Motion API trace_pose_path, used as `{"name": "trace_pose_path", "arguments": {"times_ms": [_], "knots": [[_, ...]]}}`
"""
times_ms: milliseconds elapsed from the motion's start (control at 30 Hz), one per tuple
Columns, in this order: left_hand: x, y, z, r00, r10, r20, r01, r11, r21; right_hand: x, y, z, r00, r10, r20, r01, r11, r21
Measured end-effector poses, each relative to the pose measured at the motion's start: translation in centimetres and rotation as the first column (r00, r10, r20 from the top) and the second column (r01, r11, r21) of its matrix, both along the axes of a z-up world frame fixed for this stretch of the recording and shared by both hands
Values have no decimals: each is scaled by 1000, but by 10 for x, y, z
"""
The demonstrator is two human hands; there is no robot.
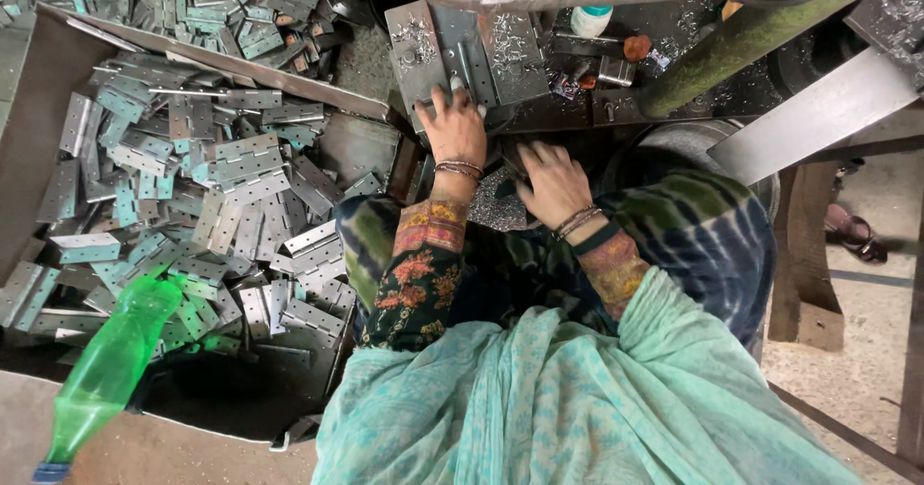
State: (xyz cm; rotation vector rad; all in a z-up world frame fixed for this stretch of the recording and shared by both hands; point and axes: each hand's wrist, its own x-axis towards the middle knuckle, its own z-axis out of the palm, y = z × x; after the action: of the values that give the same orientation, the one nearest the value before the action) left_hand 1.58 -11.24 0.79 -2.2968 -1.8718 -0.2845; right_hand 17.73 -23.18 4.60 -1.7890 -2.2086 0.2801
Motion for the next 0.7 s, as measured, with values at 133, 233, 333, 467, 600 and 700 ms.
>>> {"name": "trace_pose_path", "arguments": {"times_ms": [133, 233, 333, 467, 600, 700], "knots": [[-1, 8, -1, 999, 22, 24, -22, 1000, 2, 19, -35, -41, 991, -127, 40, 133, 923, -362], [-3, 7, 2, 1000, -3, 17, 3, 1000, -1, 22, -48, -96, 987, -162, 11, 157, 931, -329], [-7, 0, 3, 1000, -10, 2, 10, 994, -107, 20, -58, -136, 986, -160, -41, 151, 973, -173], [-12, 7, -1, 1000, -18, 1, 18, 999, -31, 24, -49, -128, 978, -196, -73, 163, 931, -327], [-12, 23, -16, 997, -37, 66, 35, 999, 28, 39, -41, -100, 993, -121, -4, 113, 936, -333], [-18, 41, -16, 992, -45, 120, 41, 999, 31, 29, -38, -104, 990, -140, 3, 134, 944, -301]]}}
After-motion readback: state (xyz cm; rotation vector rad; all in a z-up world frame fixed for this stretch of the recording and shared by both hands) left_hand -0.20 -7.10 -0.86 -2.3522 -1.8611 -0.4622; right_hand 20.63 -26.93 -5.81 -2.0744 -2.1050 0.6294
